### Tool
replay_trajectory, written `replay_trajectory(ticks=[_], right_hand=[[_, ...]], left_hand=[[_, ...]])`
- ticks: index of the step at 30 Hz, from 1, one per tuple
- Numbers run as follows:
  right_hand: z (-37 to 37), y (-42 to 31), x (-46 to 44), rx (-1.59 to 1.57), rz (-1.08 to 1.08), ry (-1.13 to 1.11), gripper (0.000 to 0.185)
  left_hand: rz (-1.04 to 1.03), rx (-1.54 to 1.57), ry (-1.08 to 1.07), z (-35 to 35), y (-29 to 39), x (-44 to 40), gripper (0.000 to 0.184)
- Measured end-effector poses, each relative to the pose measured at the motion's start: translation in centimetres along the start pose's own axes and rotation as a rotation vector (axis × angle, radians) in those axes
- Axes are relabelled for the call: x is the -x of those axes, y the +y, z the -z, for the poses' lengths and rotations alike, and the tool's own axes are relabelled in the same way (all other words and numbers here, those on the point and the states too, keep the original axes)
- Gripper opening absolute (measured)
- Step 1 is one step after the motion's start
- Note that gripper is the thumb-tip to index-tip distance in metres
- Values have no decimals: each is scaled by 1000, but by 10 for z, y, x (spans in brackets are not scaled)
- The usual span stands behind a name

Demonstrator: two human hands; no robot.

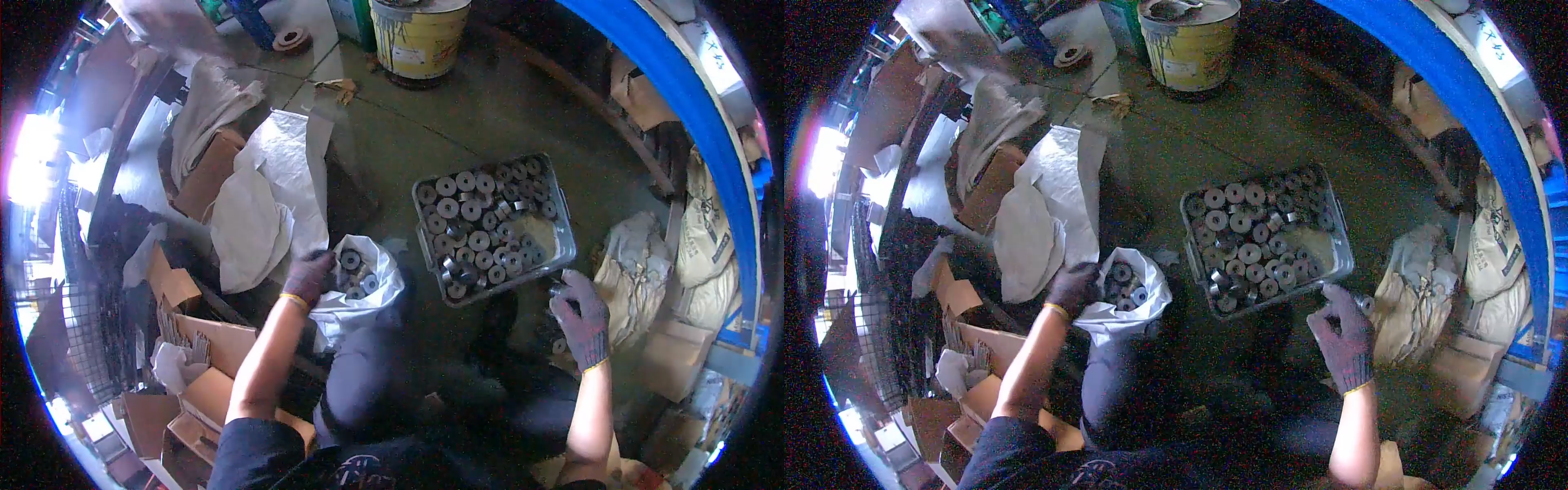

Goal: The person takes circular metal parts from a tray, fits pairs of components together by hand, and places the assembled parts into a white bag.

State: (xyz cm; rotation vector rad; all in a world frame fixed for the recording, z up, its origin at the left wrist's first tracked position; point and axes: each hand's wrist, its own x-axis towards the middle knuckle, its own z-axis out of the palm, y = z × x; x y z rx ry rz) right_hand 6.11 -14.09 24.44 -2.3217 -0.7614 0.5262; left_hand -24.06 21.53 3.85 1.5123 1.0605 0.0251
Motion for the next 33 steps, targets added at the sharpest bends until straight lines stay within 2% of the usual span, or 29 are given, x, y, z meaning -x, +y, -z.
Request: replay_trajectory(ticks=[1,2,4,5,6,8,9,10,12,14,15,16,18,19,20,21,23,26,28,30,31,32,33], right_hand=[[1,2,-2,20,-37,-17,45],[1,4,-5,42,-74,-34,45],[-1,1,-11,82,-6,-18,43],[-1,-8,-13,35,-67,-79,39],[2,-11,-14,-9,-132,-135,35],[3,2,-12,-56,-175,-189,34],[3,-4,-13,-70,-174,-225,33],[4,-7,-13,-86,-173,-263,33],[5,0,-15,-46,-248,-302,32],[1,13,-17,-130,-172,-297,31],[-2,22,-21,-72,-171,-283,31],[-7,39,-27,-67,-175,-282,31],[-19,84,-43,113,-140,-305,35],[-25,96,-54,166,-231,-289,32],[-30,108,-66,220,-320,-271,30],[-39,127,-79,225,-316,-268,30],[-57,166,-103,407,-392,-363,33],[-82,190,-134,520,-311,-320,33],[-101,221,-154,593,-266,-322,35],[-123,240,-174,649,-517,-341,46],[-124,222,-180,624,-613,-340,48],[-133,230,-181,669,-597,-340,47],[-138,232,-188,686,-613,-377,47]], left_hand=[[-273,-596,1,-9,-45,-14,24],[-244,-740,70,-29,-68,-24,24],[-334,-438,256,-62,-97,-30,28],[-1,-389,292,-73,-4,4,30],[-2,-385,274,-76,1,2,30],[-124,-784,189,-83,-4,-5,29],[-280,-831,127,-82,-30,-14,26],[-367,-953,30,-77,-19,-16,25],[-32,-617,97,-80,-43,-14,28],[-343,-1001,142,-75,-39,-7,28],[-386,-1009,120,-71,-42,-6,25],[-387,-1004,116,-74,-32,0,25],[-168,-895,120,-78,-9,15,20],[-339,-837,144,-76,-17,12,19],[-340,-832,147,-72,-22,11,19],[-314,-865,115,-70,-25,10,19],[-287,-898,84,-68,-29,10,20],[-263,-599,154,-64,-21,15,22],[-293,-579,224,-68,-27,14,23],[-226,-312,238,-67,-67,0,28],[-285,-436,278,-78,-30,2,22],[-283,-440,277,-80,-43,-7,22],[-389,-642,258,-85,-40,-18,21]])
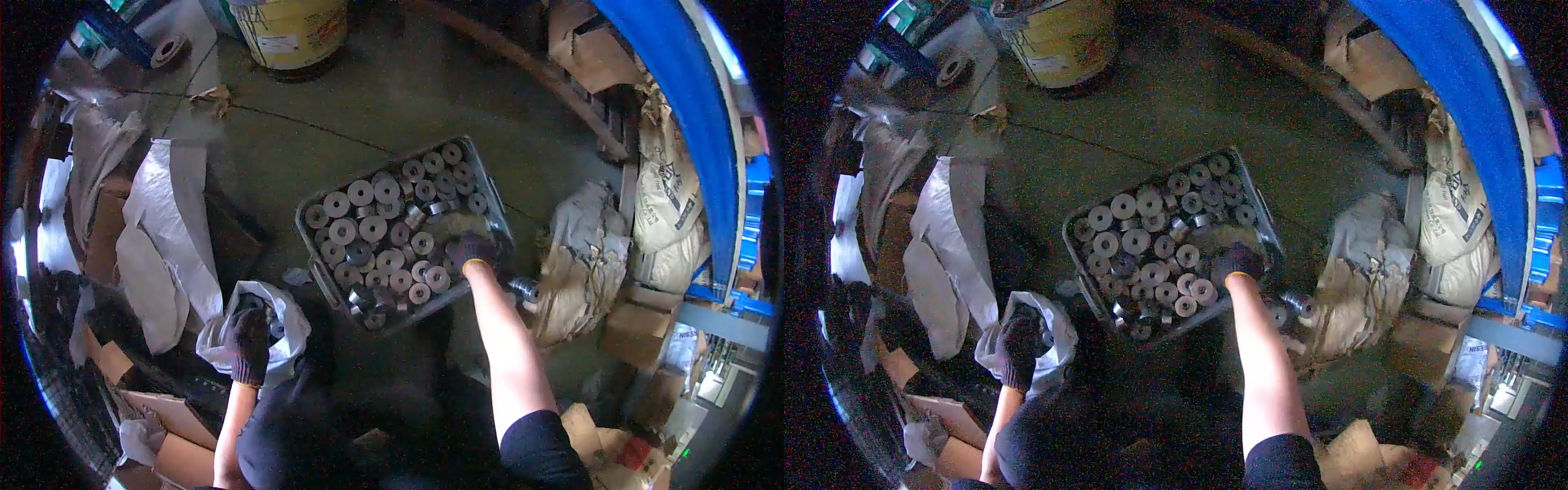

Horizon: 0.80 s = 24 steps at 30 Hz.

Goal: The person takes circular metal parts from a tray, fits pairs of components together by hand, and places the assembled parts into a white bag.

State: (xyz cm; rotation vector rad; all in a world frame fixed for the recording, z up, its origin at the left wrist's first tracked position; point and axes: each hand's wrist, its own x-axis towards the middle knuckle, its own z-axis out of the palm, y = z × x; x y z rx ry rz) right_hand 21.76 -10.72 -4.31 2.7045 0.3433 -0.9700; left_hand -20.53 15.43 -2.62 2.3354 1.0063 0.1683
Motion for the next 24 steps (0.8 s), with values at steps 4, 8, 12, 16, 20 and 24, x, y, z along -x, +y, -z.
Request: replay_trajectory(ticks=[4,8,12,16,20,24], right_hand=[[25,-25,-2,51,35,15,47],[28,-32,-14,14,12,-44,44],[30,-29,-19,11,47,-67,46],[43,-10,-9,65,175,-101,54],[24,39,-32,48,463,-100,51],[16,28,8,237,340,28,41]], left_hand=[[-94,-140,-29,-3,11,-7,20],[-147,-140,-38,0,22,-11,20],[-94,-100,-90,11,34,-11,22],[-62,-10,-44,10,30,-8,23],[-49,-61,-39,11,33,-9,22],[-54,-55,-19,-3,20,-4,20]])
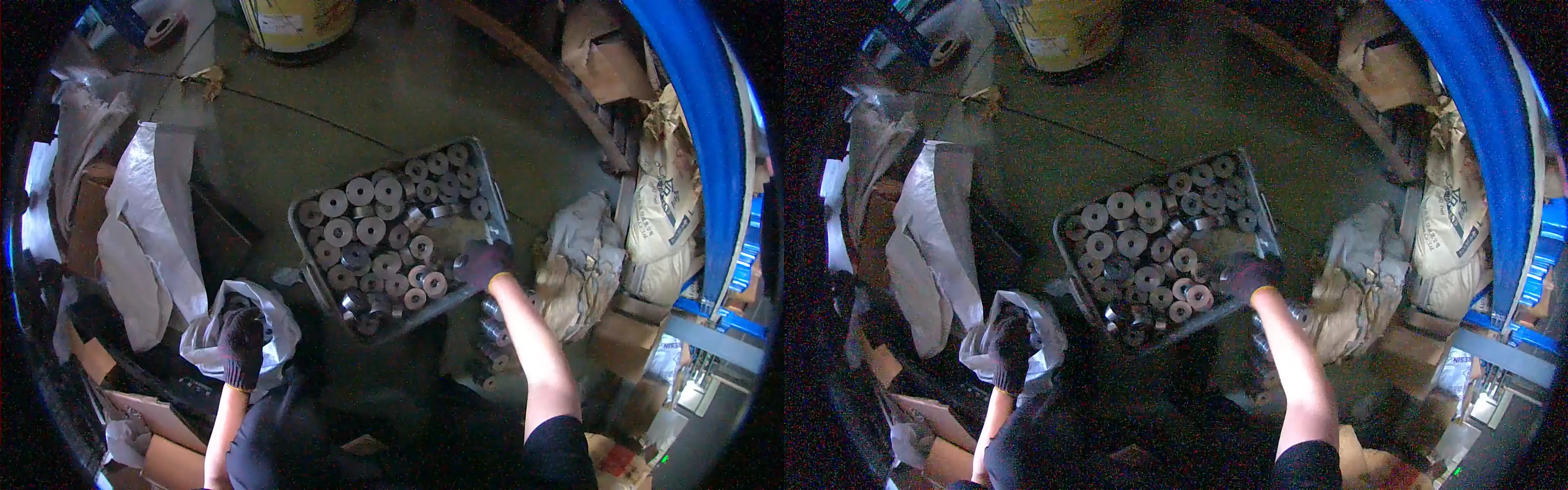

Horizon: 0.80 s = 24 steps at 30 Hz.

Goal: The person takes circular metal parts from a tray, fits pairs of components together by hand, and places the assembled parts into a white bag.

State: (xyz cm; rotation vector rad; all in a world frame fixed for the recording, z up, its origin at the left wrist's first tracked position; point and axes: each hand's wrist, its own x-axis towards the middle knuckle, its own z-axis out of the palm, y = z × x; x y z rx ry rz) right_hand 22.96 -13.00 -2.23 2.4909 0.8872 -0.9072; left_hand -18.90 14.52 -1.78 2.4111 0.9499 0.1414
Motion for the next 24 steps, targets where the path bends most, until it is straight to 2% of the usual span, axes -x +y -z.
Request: replay_trajectory(ticks=[1,3,4,7,9,12,13,15,17,19,20,22,24], right_hand=[[5,-7,6,0,-3,1,41],[19,-21,19,87,241,-188,43],[25,-28,28,114,207,-138,49],[-19,-28,8,120,141,-68,53],[-14,-35,10,178,143,-57,50],[-16,-34,3,224,146,-88,44],[-17,-34,0,212,147,-125,42],[-15,-34,0,238,155,-116,40],[-23,-32,-4,264,163,-105,39],[-33,-33,-10,196,110,80,39],[-36,-31,-13,196,118,83,39],[3,-46,6,192,99,-15,42],[0,-42,1,231,112,-25,43]], left_hand=[[-2,2,0,-1,3,1,20],[185,379,83,-2,9,3,18],[185,377,84,1,11,2,18],[115,245,43,2,8,0,17],[69,68,17,-6,-4,3,17],[72,18,27,-9,-4,8,17],[72,18,27,-10,-4,9,17],[233,372,21,-10,0,8,18],[207,301,-4,-1,7,5,18],[183,229,-25,9,19,-2,18],[214,263,-30,13,23,-4,18],[249,294,-38,15,19,-1,18],[143,162,-5,9,11,-1,17]])
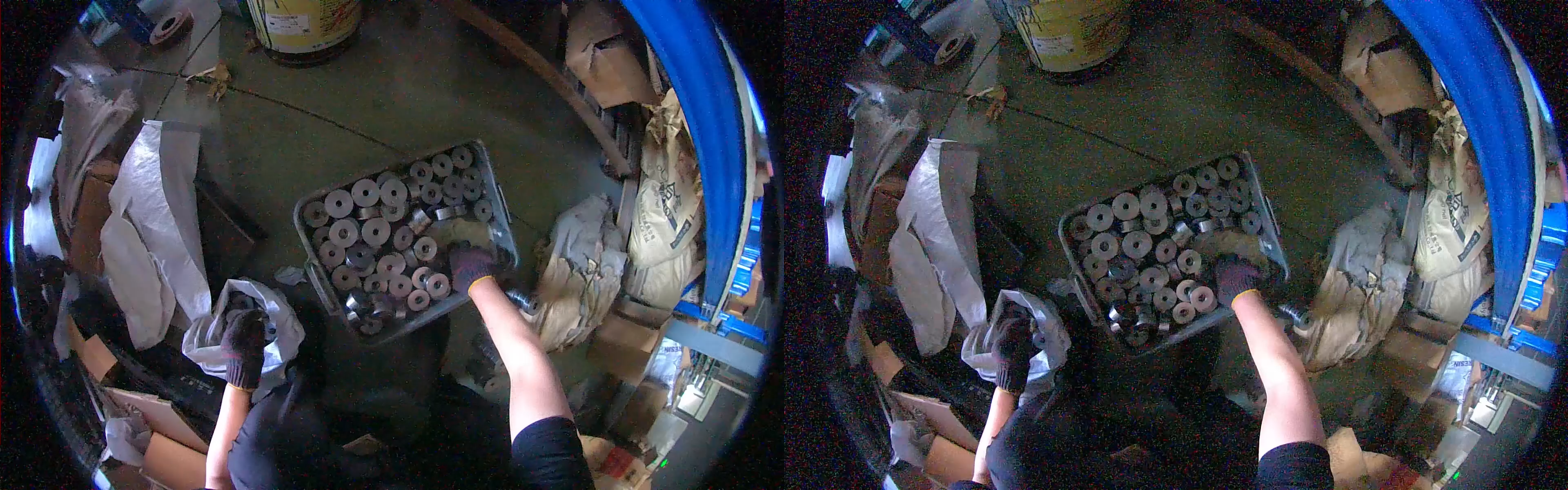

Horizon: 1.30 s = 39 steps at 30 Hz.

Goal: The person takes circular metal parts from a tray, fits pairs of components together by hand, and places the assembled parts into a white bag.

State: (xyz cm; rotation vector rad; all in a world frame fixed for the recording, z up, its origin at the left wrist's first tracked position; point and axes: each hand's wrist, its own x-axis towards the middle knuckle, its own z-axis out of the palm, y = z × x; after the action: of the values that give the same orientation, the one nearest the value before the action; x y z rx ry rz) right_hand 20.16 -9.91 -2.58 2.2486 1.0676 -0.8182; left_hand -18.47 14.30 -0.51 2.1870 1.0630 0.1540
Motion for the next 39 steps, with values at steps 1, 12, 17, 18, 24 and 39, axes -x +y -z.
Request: replay_trajectory(ticks=[1,12,17,18,24,39], right_hand=[[-1,2,-1,35,13,-11,45],[-36,-2,-11,-28,-68,121,28],[-72,38,-25,-160,-13,415,24],[-46,46,-5,-950,-43,289,24],[35,43,102,-2852,14,-336,57],[120,-16,296,-2204,826,44,69]], left_hand=[[2,5,0,-2,0,0,17],[73,20,-53,-5,-11,4,17],[23,-67,-68,-2,-37,3,18],[16,102,13,-4,-46,4,18],[54,212,18,30,0,-2,20],[-261,672,-33,230,258,63,26]])
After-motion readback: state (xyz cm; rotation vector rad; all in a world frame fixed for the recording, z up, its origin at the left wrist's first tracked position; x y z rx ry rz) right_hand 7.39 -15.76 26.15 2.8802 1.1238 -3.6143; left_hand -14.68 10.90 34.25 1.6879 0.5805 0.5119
